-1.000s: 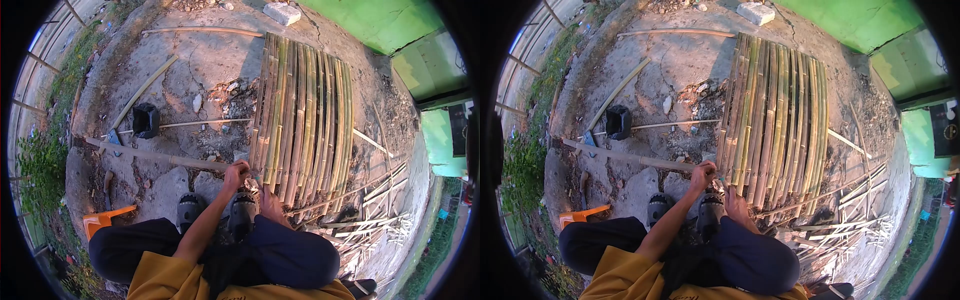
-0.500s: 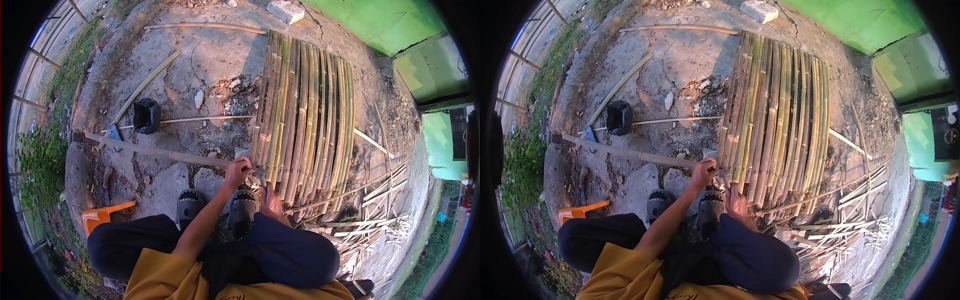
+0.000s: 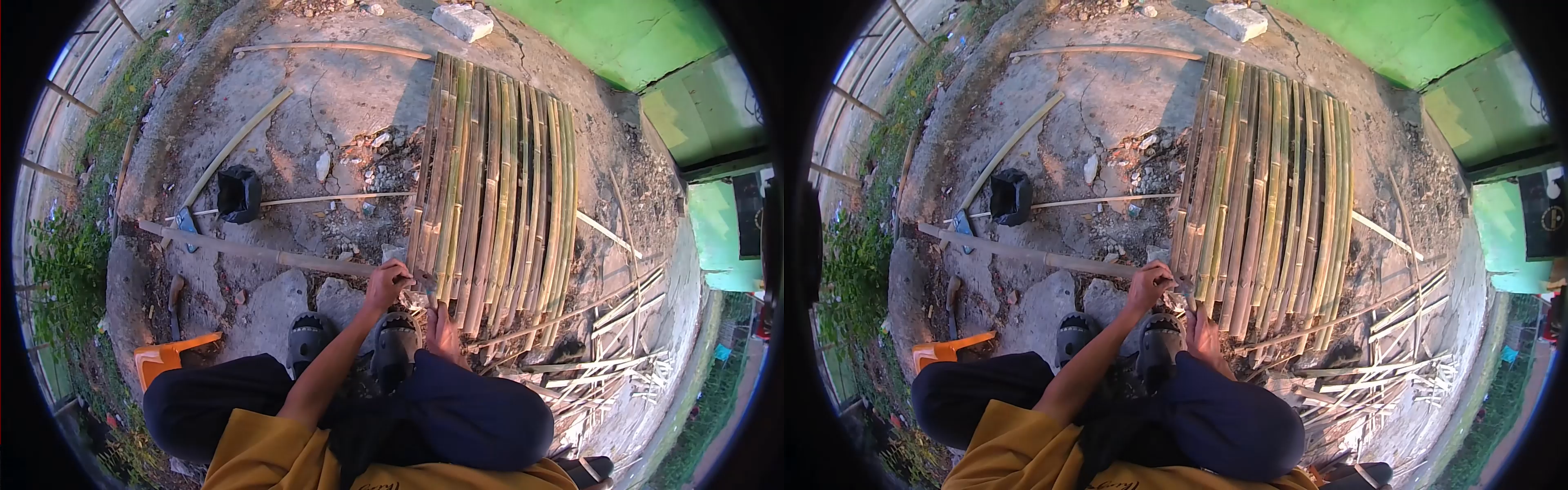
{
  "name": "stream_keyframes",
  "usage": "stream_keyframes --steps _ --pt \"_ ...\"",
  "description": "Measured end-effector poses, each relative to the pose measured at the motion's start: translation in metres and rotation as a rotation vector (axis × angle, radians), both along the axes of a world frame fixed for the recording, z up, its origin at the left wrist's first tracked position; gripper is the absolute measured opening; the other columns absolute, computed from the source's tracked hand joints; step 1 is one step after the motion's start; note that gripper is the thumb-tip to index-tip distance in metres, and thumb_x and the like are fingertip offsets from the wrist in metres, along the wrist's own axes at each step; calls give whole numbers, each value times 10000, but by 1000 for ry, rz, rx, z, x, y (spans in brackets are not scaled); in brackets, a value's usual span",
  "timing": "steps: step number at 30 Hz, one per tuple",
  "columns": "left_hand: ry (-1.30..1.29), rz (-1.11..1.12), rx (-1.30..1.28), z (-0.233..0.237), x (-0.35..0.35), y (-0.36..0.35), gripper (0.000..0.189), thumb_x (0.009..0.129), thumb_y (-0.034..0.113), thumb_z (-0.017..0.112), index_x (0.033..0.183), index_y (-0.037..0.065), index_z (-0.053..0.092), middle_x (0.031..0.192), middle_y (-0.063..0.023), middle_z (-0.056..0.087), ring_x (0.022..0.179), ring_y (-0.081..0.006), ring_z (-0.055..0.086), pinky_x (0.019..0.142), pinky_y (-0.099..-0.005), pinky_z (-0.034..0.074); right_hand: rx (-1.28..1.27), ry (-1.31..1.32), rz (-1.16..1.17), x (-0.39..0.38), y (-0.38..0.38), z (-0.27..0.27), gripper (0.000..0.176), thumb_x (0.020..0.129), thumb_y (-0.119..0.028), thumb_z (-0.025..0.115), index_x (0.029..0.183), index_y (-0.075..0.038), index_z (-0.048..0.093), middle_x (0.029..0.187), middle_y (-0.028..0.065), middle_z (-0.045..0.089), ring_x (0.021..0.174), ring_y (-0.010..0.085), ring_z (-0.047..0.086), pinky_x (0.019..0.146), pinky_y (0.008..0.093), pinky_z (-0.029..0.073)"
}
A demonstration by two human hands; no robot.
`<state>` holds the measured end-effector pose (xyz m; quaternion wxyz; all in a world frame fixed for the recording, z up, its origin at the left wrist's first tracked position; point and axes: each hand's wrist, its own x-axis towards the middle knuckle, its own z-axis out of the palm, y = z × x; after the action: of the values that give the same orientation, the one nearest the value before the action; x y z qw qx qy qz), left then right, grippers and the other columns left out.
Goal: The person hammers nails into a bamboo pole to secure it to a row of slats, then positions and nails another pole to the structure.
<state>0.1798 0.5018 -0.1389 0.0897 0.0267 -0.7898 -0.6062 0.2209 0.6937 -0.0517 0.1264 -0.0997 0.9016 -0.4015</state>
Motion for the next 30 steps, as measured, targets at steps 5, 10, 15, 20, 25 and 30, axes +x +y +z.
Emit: stream_keyframes --steps 5,10,15,20,25,30 --pt "-88 -2 15 23 3 -6 308 737 73 850 1000 7 703 989 -96 664 733 -247 670 660 -357 533 -10 7 -51 3 9 -21 150 1034 -114 513 1103 18 492 891 305 666 769 493 653 590 540 498" --pt "-30 44 -71 9 6 -12 449 740 155 862 1134 32 686 1086 -87 653 778 -267 670 675 -373 534 -48 39 -58 6 6 -15 157 1033 -114 520 1118 16 492 892 279 682 756 480 659 591 527 506" --pt "-183 35 -459 20 6 -10 605 712 341 870 1220 74 680 1121 -70 651 930 -271 639 798 -402 512 -5 81 6 9 7 -25 161 1034 -119 525 1109 19 490 909 272 691 759 471 668 599 524 513" --pt "-142 -53 -730 7 1 -4 791 656 493 840 1302 77 650 1237 -64 583 1202 -275 467 1021 -467 323 -77 26 -52 7 5 -26 159 1046 -140 510 1090 11 485 921 278 690 776 478 668 618 524 516" --pt "-90 -120 -626 -7 0 -12 834 660 507 839 1331 62 621 1239 -81 539 1201 -296 476 1004 -477 332 -38 27 -92 8 5 -28 161 1049 -145 504 1086 11 484 937 270 697 793 476 671 634 524 524" --pt "-76 -189 -651 -3 -1 -18 812 704 506 820 1337 45 607 1222 -103 526 1196 -309 477 993 -470 332 -58 58 -76 7 3 -31 161 1046 -141 507 1095 11 484 954 259 703 796 476 668 646 524 528"
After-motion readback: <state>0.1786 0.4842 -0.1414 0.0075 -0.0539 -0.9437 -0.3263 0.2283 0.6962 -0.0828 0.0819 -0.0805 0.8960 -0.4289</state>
